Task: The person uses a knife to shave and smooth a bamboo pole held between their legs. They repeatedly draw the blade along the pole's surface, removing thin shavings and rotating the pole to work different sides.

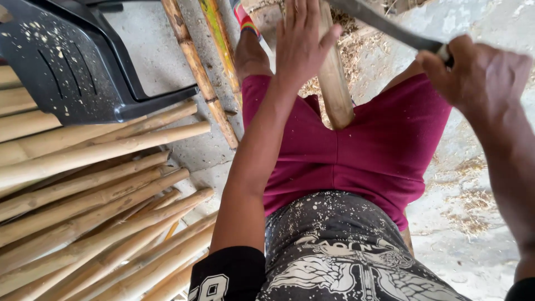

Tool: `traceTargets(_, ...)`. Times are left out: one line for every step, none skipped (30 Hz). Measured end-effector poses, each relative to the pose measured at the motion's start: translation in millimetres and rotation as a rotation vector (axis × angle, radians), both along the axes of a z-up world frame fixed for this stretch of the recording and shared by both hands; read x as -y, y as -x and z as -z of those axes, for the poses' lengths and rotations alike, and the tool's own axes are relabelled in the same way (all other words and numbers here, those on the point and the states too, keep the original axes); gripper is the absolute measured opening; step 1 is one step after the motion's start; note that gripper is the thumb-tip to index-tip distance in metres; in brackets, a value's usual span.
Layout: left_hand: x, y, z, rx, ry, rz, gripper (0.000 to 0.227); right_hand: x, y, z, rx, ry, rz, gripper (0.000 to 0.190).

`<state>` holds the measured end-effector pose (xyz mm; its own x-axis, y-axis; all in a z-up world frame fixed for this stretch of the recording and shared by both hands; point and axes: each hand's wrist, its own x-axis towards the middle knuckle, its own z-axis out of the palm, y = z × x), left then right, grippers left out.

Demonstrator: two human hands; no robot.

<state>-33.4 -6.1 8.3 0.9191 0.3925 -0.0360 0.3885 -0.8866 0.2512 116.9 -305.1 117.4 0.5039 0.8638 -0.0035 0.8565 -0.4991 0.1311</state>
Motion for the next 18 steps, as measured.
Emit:
traceTargets(11.5, 10.2, -0.4, 0.026, -0.014, 0.024, 0.088, 5.7, 8.0, 1.1, -0.02, -0.073, -0.03, 0.038)
traceTargets(17.0, 14.2, -0.4, 0.053, -0.028, 0.048, 0.091, 11.0, 15.5, 2.4, -0.04, -0.145, -0.061, 0.034)
traceTargets(12.7, 8.2, 0.1, 0.027, -0.062, 0.044, 0.091, 12.7, 19.2, 7.4, -0.06, -0.223, -0.089, 0.035)
traceTargets(6.1, -3.2, 0.5, 0.002, -0.097, 0.039, 0.091, 8.2, 15.6, 18.0, -0.048, -0.201, -0.016, 0.035)
traceTargets(8.9, -6.0, -0.8, -0.04, -0.112, 0.038, 0.091, 6.1, 15.5, 29.1, -0.055, -0.158, 0.06, 0.038)
traceTargets(4.4, -10.9, -3.4, -0.211, 0.047, 0.005, 0.084, 5.3, 16.5, 38.5, -0.06, -0.112, 0.135, 0.045)
traceTargets(-15.3, -28.2, -7.7, -0.359, 0.191, -0.024, 0.078, -2.0, 14.3, 48.2, -0.083, -0.106, 0.156, 0.044)
traceTargets(-20.3, -33.9, -15.1, -0.442, 0.247, -0.032, 0.073, -10.3, 15.1, 55.3, -0.106, -0.101, 0.177, 0.043)
traceTargets(-29.7, -42.1, -23.1, -0.521, 0.29, -0.044, 0.068, -14.5, 11.6, 56.2, -0.108, -0.124, 0.178, 0.044)
traceTargets(-32.2, -45.0, -29.3, -0.534, 0.245, -0.037, 0.063, -19.3, 8.6, 55.7, -0.111, -0.148, 0.179, 0.045)
traceTargets(-29.6, -41.6, -31.7, -0.467, 0.182, -0.021, 0.064, -17.3, 11.0, 51.9, -0.105, -0.182, 0.163, 0.049)
traceTargets(-27.5, -37.2, -31.1, -0.401, 0.118, -0.006, 0.066, -15.0, 14.8, 47.9, -0.099, -0.216, 0.147, 0.053)
traceTargets(-18.5, -26.4, -28.2, -0.248, 0.036, 0.021, 0.074, -8.6, 20.8, 42.0, -0.217, -0.208, 0.195, 0.049)
traceTargets(-12.5, -17.8, -24.0, -0.095, -0.046, 0.051, 0.083, -1.8, 26.7, 36.0, -0.334, -0.199, 0.244, 0.046)
traceTargets(-8.5, -10.3, -19.5, -0.046, -0.062, 0.057, 0.085, 1.0, 28.4, 32.8, -0.452, -0.189, 0.289, 0.043)
traceTargets(-4.9, -3.5, -15.4, 0.003, -0.078, 0.064, 0.087, -0.5, 26.1, 32.5, -0.364, -0.189, 0.24, 0.042)
traceTargets(-1.9, 0.3, -11.7, 0.05, -0.091, 0.071, 0.09, -2.0, 23.9, 31.5, -0.277, -0.188, 0.192, 0.041)
traceTargets(-4.7, -4.3, -7.3, 0.023, -0.094, 0.059, 0.088, -4.3, 21.2, 30.2, -0.19, -0.186, 0.144, 0.041)
